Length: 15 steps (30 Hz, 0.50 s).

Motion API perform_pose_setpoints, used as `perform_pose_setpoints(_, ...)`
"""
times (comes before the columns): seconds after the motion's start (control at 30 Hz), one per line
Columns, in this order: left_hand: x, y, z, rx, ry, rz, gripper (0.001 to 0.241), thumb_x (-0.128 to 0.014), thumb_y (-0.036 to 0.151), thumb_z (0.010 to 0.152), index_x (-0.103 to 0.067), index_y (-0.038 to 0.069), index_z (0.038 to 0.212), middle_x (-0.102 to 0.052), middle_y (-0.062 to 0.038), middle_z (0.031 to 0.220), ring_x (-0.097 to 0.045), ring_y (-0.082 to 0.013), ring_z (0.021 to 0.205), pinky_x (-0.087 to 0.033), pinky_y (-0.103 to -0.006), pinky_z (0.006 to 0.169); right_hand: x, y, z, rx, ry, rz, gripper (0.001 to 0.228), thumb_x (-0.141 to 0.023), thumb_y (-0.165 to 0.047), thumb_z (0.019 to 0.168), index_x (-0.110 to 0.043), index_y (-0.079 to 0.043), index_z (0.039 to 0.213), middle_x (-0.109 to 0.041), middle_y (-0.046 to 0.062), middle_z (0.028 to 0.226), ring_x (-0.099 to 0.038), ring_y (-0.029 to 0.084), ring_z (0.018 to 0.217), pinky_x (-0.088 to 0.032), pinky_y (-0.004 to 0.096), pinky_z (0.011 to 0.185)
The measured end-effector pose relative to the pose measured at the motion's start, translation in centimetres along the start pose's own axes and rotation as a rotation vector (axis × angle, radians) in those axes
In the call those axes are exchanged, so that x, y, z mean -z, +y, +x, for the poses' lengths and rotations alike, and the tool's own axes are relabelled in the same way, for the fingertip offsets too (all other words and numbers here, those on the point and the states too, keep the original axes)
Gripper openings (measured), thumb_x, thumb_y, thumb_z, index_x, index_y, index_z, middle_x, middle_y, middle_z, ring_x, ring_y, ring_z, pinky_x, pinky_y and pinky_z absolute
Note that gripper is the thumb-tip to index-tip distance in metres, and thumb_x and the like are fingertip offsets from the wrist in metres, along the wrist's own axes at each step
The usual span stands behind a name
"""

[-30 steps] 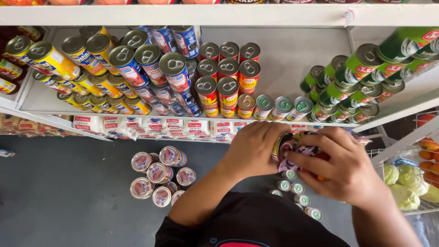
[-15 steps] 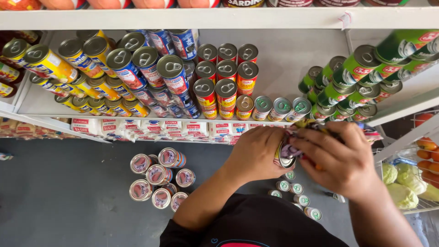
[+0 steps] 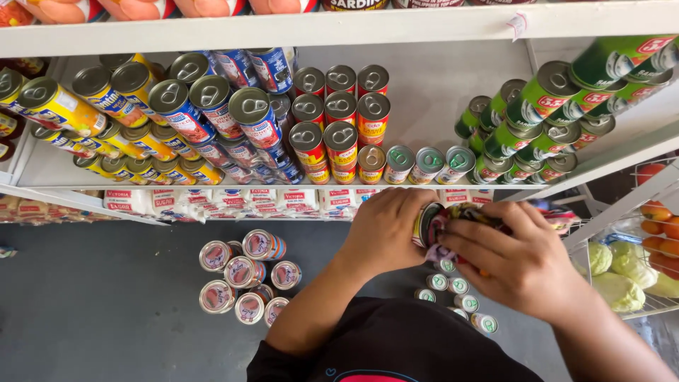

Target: Wiping and cleaning individual canned goods with a cloth.

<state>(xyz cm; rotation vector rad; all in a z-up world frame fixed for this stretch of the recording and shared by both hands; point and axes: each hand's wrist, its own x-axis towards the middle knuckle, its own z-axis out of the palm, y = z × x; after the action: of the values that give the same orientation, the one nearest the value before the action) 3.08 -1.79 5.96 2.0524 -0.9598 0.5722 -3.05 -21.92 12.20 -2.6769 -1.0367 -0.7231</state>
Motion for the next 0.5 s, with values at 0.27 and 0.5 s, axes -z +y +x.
perform_pose_setpoints(0.27, -0.5, 0.1, -0.1, -0.004, -0.021, -0.031, 0.06, -0.085, 0.023, 0.067, -0.057, 0.004, 0.116, -0.069, -0.01, 0.1, -0.07, -0.0297, 0.087, -0.054, -0.0403, 0.08, 0.0, -0.3, 0.5, 0.022, 0.065, -0.05, 0.03, -0.078, -0.016, 0.078, -0.079, -0.011, 0.108, -0.075, 0.001, 0.118, -0.062, 0.031, 0.101, -0.05, 0.043, 0.087)
perform_pose_setpoints(0.5, -1.3, 0.3, -0.8, 0.0, 0.017, -0.009, 0.054, -0.086, 0.027, 0.069, -0.061, -0.002, 0.107, -0.069, -0.014, 0.094, -0.069, -0.0322, 0.081, -0.055, -0.04, 0.075, 0.2, 0.0, 1.6, -0.015, 0.067, -0.167, 0.031, -0.077, -0.016, 0.08, -0.079, -0.013, 0.111, -0.074, 0.0, 0.121, -0.063, 0.032, 0.106, -0.05, 0.043, 0.088)
